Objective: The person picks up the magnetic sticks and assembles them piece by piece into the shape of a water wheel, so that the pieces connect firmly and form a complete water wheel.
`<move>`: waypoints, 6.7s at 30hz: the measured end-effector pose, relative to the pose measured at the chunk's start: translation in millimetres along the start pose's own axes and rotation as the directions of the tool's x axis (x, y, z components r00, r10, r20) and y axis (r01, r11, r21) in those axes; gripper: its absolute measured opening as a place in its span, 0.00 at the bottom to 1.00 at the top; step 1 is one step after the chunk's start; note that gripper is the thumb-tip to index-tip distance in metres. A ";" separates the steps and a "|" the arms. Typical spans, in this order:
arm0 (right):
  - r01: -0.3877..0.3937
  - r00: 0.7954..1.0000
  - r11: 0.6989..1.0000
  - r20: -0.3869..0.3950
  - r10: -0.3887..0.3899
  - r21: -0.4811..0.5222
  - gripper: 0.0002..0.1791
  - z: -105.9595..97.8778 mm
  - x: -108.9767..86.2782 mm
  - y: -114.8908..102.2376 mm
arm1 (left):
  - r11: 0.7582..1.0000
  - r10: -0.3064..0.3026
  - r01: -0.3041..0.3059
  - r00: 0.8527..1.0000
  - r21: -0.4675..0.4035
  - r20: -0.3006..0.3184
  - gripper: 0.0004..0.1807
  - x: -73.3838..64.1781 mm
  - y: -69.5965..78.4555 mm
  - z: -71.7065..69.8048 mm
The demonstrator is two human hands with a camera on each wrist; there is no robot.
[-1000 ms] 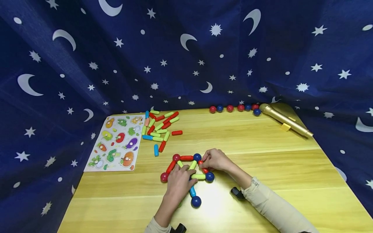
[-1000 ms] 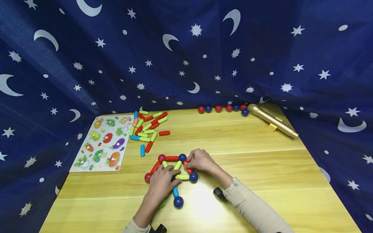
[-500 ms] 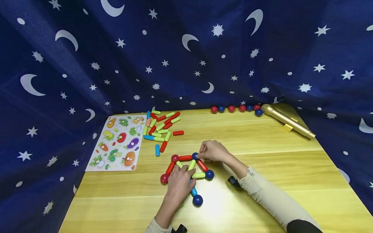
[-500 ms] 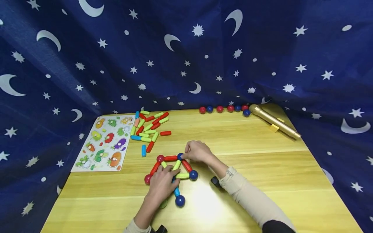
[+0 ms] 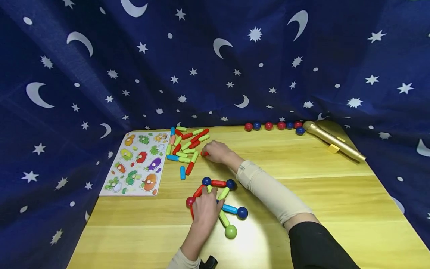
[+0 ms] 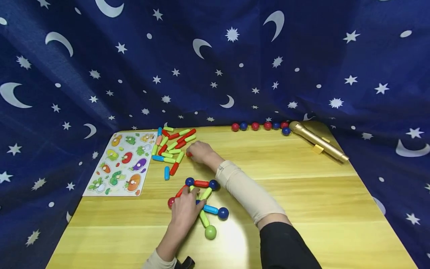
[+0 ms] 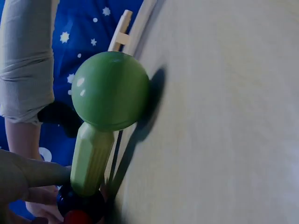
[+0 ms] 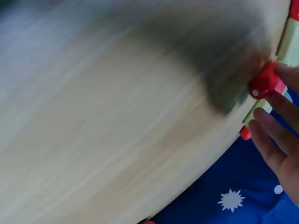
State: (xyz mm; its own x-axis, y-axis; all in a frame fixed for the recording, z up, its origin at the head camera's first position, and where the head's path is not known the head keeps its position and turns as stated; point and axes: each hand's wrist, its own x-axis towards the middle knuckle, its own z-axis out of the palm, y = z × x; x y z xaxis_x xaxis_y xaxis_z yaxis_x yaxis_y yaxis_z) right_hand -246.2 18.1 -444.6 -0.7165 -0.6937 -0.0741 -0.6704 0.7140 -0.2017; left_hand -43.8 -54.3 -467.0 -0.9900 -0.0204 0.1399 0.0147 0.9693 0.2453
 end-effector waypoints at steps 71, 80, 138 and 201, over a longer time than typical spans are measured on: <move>-0.367 0.917 0.560 0.190 0.350 0.742 0.11 20.0 -139.4 -1.0 | 0.912 0.410 -0.381 0.874 -0.156 0.260 0.21 -6.5 -17.6 -2.7; -0.186 0.981 0.955 0.105 0.165 0.233 0.08 -23.1 -71.6 -44.0 | 0.931 0.362 -0.363 0.923 -0.018 0.132 0.11 -8.0 -14.1 6.4; -0.467 0.856 0.384 0.298 0.422 0.797 0.07 35.8 -176.8 -2.8 | 0.979 0.204 -0.199 0.964 -0.046 0.169 0.18 -3.0 -5.2 3.8; -0.570 0.821 0.771 0.192 0.537 0.282 0.23 9.0 11.3 -28.3 | 0.982 0.167 -0.168 0.986 0.091 0.015 0.24 -14.4 -8.2 0.2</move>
State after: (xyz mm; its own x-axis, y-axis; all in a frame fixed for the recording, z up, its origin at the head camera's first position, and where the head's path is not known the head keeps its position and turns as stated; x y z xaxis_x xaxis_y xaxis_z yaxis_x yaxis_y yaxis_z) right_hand -233.5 -10.7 -448.5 -0.9117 -0.2044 -0.3563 -0.0541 0.9196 -0.3892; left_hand -29.7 -61.9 -471.2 -0.9755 0.1457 0.1646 0.1680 0.9771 0.1305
